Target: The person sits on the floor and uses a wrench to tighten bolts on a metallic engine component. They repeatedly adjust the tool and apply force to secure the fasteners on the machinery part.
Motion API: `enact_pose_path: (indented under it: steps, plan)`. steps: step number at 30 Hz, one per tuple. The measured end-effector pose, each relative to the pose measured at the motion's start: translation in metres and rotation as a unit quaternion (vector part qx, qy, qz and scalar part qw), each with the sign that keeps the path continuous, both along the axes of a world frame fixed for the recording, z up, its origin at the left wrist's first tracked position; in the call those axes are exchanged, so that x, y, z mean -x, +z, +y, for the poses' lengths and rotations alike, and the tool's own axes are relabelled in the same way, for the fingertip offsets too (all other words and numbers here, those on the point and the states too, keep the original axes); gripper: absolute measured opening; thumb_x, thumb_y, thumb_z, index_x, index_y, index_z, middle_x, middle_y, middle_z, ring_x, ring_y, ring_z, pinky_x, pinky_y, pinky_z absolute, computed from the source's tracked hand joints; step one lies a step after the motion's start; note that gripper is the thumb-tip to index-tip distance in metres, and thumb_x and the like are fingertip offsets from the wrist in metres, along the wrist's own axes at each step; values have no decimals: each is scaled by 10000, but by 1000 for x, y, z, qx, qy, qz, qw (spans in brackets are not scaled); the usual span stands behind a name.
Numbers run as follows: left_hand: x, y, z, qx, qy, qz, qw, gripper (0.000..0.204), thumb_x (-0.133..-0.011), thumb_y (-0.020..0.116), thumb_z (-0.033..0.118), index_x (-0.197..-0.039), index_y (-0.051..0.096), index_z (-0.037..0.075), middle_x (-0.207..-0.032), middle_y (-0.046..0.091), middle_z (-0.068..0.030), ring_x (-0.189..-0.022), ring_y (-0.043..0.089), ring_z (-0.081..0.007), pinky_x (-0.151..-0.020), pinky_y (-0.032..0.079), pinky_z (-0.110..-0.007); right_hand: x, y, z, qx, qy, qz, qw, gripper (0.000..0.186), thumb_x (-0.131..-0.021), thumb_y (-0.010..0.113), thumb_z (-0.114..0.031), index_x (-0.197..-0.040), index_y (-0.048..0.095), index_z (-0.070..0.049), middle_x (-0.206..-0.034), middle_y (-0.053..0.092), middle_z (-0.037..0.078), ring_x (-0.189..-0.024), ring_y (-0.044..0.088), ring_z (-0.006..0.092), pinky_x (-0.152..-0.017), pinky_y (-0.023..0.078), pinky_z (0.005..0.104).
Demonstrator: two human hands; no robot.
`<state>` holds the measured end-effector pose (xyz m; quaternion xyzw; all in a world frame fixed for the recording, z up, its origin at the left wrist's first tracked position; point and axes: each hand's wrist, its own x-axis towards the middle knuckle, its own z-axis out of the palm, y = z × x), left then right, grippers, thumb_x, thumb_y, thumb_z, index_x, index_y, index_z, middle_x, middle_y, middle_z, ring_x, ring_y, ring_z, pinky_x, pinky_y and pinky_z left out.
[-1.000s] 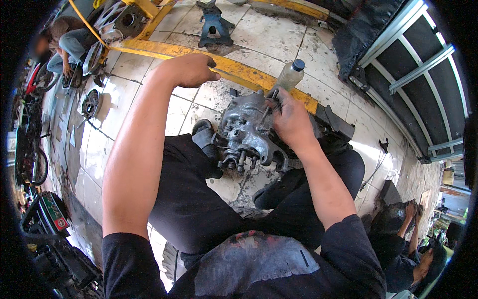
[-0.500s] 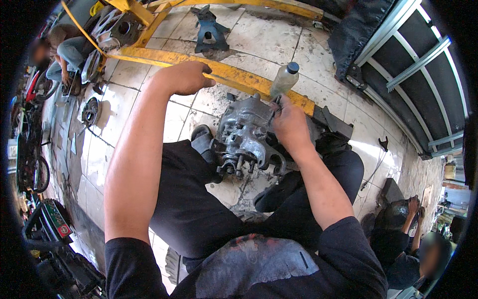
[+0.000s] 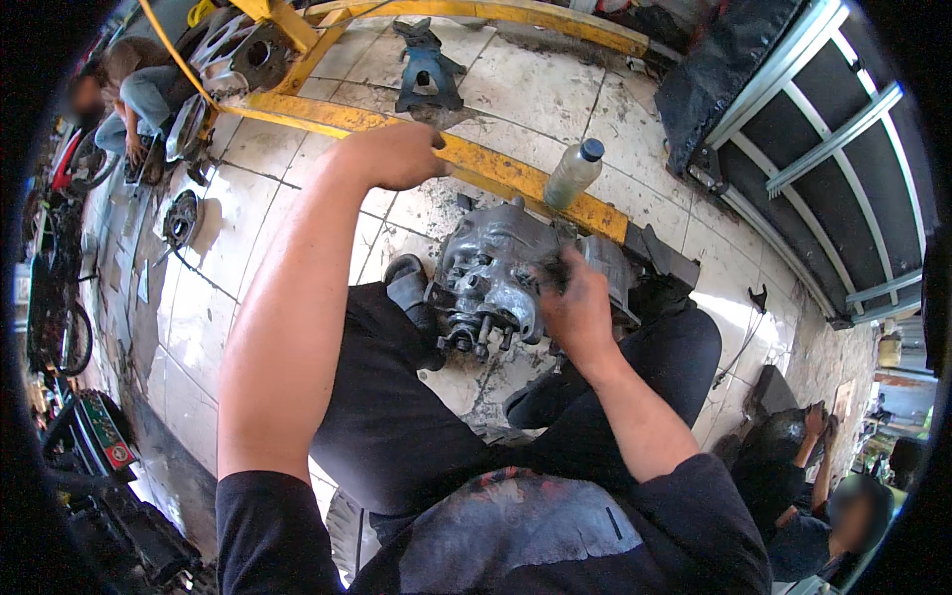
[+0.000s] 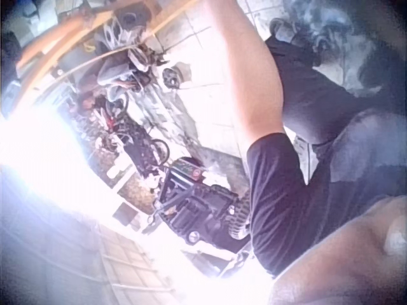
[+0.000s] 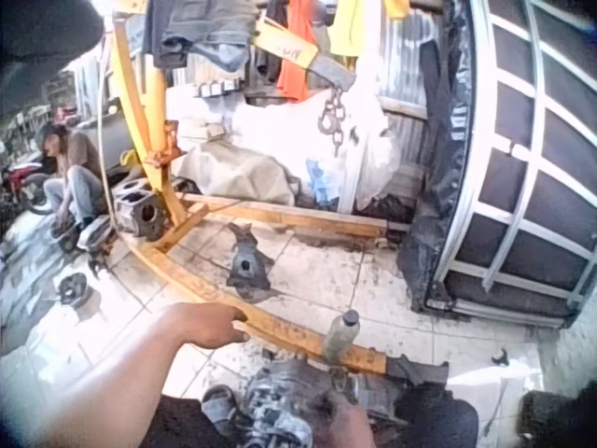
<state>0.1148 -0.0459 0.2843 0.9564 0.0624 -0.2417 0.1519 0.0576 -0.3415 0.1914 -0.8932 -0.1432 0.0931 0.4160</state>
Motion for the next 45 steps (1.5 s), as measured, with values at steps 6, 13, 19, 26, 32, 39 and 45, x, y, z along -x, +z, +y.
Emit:
enact_pose_path:
  steps: [6, 13, 19, 26, 32, 39, 45]
  plan:
    - [3, 15, -10, 13, -27, -5, 1000, 590, -972, 667, 414, -1421, 605, 37, -1354, 657, -233, -1281, 611, -390, -1090, 470, -456, 16, -5, -12, -47, -25, -35, 998, 418, -951, 657, -23, -1323, 519, 107, -1036, 708, 316, -962, 682, 486, -878, 527, 460]
    - [27, 15, 18, 39, -11, -51, 998, 596, -980, 666, 397, -1444, 583, 33, -1290, 690, -238, -1163, 683, -354, -1003, 520, -445, 24, 1, 0, -101, -106, -132, 980, 335, -1041, 640, -179, -1324, 586, -7, -1041, 721, 205, -916, 674, 369, -899, 514, 437]
    - [61, 23, 46, 84, 36, -63, 994, 627, -994, 662, 379, -1481, 533, 6, -1149, 742, -192, -892, 736, -222, -818, 575, -390, 21, -25, 1, 53, -21, -129, 990, 249, -1003, 643, -144, -1187, 595, 17, -947, 706, 243, -855, 662, 458, -783, 515, 476]
    - [103, 42, 55, 133, 70, -38, 988, 637, -1011, 642, 379, -1496, 507, -11, -1176, 734, -190, -944, 739, -249, -823, 578, -388, 18, -12, 36, -4, 51, -99, 994, 154, -982, 639, -79, -1097, 605, 16, -981, 705, 283, -975, 685, 468, -818, 517, 474]
    - [145, 40, 60, 169, 116, -67, 977, 633, -1018, 637, 363, -1502, 494, -19, -1183, 732, -193, -954, 738, -251, -842, 586, -384, 29, 12, 60, -97, -13, -129, 987, 162, -1010, 626, -146, -1077, 618, 2, -925, 704, 226, -887, 682, 421, -803, 517, 439]
    - [163, 41, 38, 128, 90, -129, 979, 611, -972, 669, 384, -1453, 578, 20, -1190, 741, -188, -1095, 703, -326, -967, 531, -412, -1, -18, 34, -119, -20, -183, 976, 174, -982, 665, -129, -1049, 615, 24, -912, 695, 245, -887, 671, 451, -780, 508, 468]
    - [175, 55, 14, 127, 74, -107, 983, 602, -986, 675, 380, -1480, 558, 57, -1239, 725, -194, -1030, 709, -292, -912, 553, -403, 3, -36, 20, -121, -56, -148, 980, 202, -994, 664, -189, -1084, 639, -10, -955, 727, 196, -925, 705, 370, -827, 518, 444]
